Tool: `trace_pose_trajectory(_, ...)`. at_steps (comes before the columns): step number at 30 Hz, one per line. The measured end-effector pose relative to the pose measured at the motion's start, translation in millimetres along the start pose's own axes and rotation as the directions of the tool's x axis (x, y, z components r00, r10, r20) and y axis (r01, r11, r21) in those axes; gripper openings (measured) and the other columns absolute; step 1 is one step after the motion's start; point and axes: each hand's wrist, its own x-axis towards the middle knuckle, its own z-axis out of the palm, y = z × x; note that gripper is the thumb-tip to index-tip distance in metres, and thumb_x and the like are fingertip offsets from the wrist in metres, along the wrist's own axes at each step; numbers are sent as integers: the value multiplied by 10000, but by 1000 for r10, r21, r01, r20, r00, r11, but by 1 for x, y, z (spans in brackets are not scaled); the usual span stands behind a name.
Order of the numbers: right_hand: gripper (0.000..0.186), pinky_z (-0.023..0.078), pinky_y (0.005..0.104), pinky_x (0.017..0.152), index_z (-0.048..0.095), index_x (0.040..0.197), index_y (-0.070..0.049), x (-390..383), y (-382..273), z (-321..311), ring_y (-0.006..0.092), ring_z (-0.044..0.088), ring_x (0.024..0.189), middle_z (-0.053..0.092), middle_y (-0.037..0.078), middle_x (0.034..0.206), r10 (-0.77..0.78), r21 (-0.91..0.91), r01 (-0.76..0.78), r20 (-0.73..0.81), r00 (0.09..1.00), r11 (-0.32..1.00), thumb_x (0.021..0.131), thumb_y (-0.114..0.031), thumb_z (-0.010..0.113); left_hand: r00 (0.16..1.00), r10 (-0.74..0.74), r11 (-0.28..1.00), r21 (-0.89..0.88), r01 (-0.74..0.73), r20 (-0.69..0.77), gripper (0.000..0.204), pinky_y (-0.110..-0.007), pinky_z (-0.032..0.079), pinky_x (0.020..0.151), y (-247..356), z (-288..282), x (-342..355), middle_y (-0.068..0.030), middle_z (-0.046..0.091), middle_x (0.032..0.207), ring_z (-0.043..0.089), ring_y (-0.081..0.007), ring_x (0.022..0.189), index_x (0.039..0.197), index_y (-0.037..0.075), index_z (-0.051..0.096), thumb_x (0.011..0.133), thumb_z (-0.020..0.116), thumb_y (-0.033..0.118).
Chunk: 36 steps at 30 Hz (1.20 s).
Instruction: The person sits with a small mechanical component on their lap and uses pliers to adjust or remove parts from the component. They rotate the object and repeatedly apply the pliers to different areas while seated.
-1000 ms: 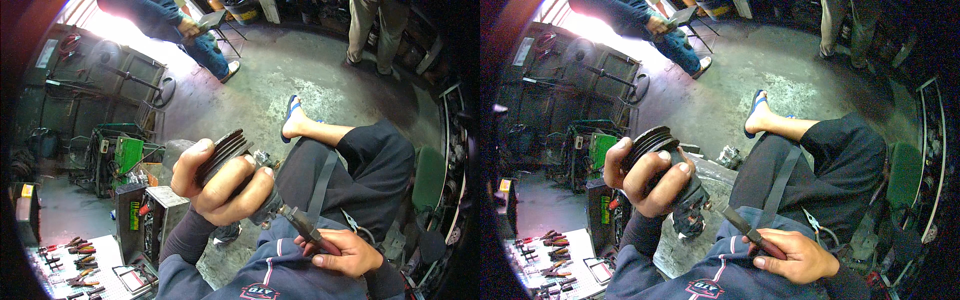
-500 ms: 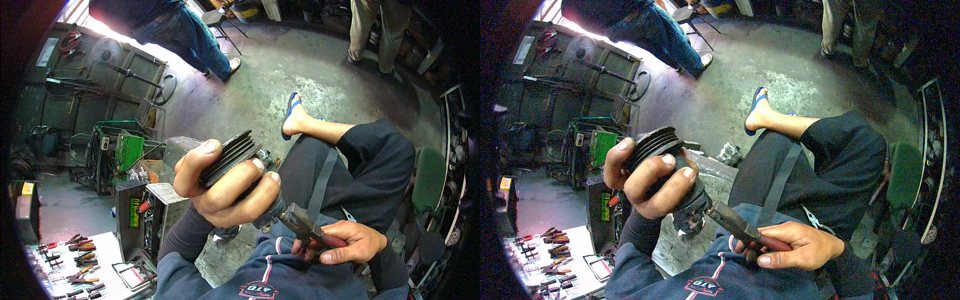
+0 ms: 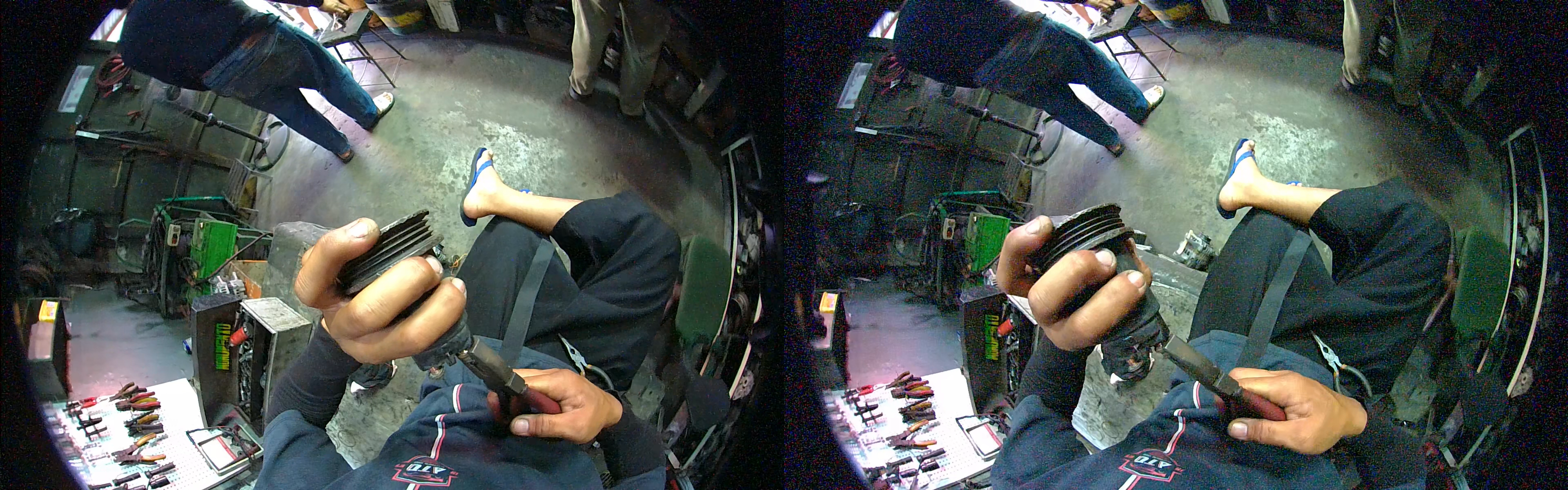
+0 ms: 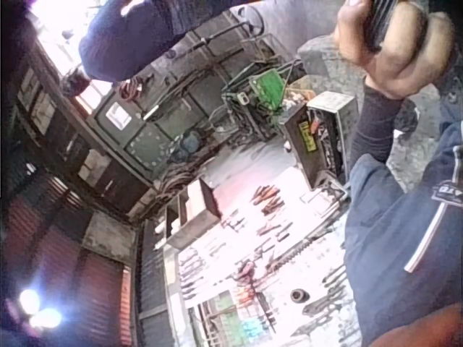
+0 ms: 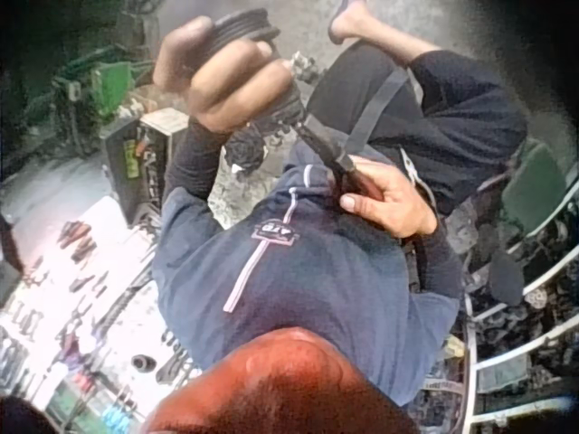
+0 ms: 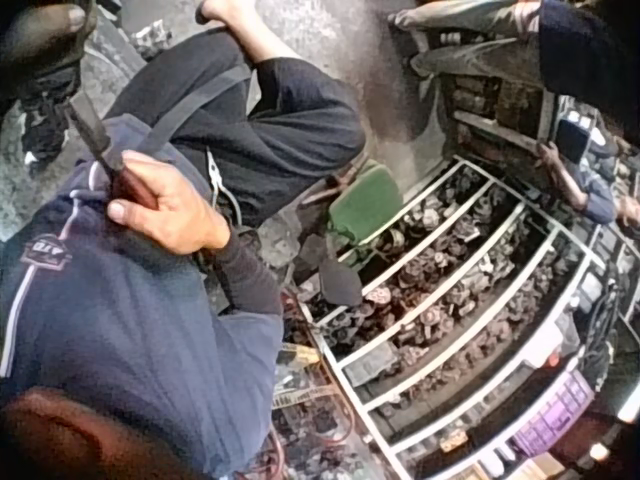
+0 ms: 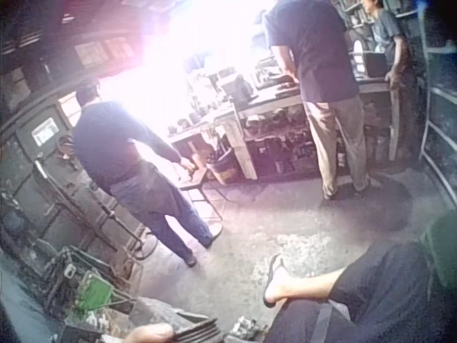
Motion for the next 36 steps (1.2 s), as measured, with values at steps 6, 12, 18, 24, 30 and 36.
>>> trace_pose_trajectory(6, 300, 409, 418, 733, 521, 875, 6, -1, 5, 8, 286, 495, 795, 456, 111, 862, -146, -224, 121, -101, 984, 967, 1005, -132, 754, 999, 14, 1000, -5, -13, 48, 374, -344, 550, 850, 3, 1, 2, 125, 644, 1101, 531, -301, 1263, 979, 370, 753, 655, 855, 215)
trace_pose_trajectory(12, 309, 441, 429, 750, 524, 846, -15, -4, -1, 14, 327, 540, 835, 487, 133, 903, -106, -378, 27, -190, 976, 925, 928, -107, 806, 990, 42, 999, 2, -43, 132, 436, -386, 548, 925, 4, -5, 3, 109, 638, 1138, 542, -310, 1280, 1016, 371, 746, 656, 879, 165)
trace_pose_trajectory(18, 264, 500, 468, 818, 582, 870, -29, -1, 1, 22, 409, 595, 925, 562, 198, 1041, -267, -679, -65, -372, 889, 731, 817, -87, 834, 979, 72, 993, 77, -88, 191, 371, -354, 507, 927, 6, -3, 3, 134, 652, 1145, 541, -284, 1281, 1027, 356, 756, 694, 832, 212)
trace_pose_trajectory(24, 271, 532, 470, 887, 601, 899, -19, 7, 2, 37, 428, 627, 1041, 594, 236, 1183, -416, -861, -318, -477, 775, 396, 795, -115, 832, 986, -28, 994, 105, 11, 162, 407, -360, 506, 934, 10, 3, -5, 117, 658, 1160, 540, -303, 1283, 1042, 358, 762, 684, 865, 194)
trace_pose_trajectory(30, 364, 534, 438, 1019, 659, 1251, 45, -12, -18, 13, 388, 683, 1145, 671, 212, 1258, 54, -224, -121, -282, 958, 967, 980, -173, 770, 992, -94, 994, 62, 89, 82, 453, -373, 530, 912, 10, 2, -6, 115, 663, 1144, 533, -319, 1284, 1017, 381, 765, 638, 904, 175)
trace_pose_trajectory(36, 486, 460, 361, 1143, 587, 1485, 52, -10, -7, -4, 186, 625, 1291, 693, 142, 1395, 160, 176, -162, 26, 987, 971, 1081, -193, 701, 997, -46, 997, 72, 41, 68, 381, -370, 521, 907, 9, -3, -2, 129, 654, 1092, 545, -305, 1249, 975, 391, 763, 643, 878, 243)
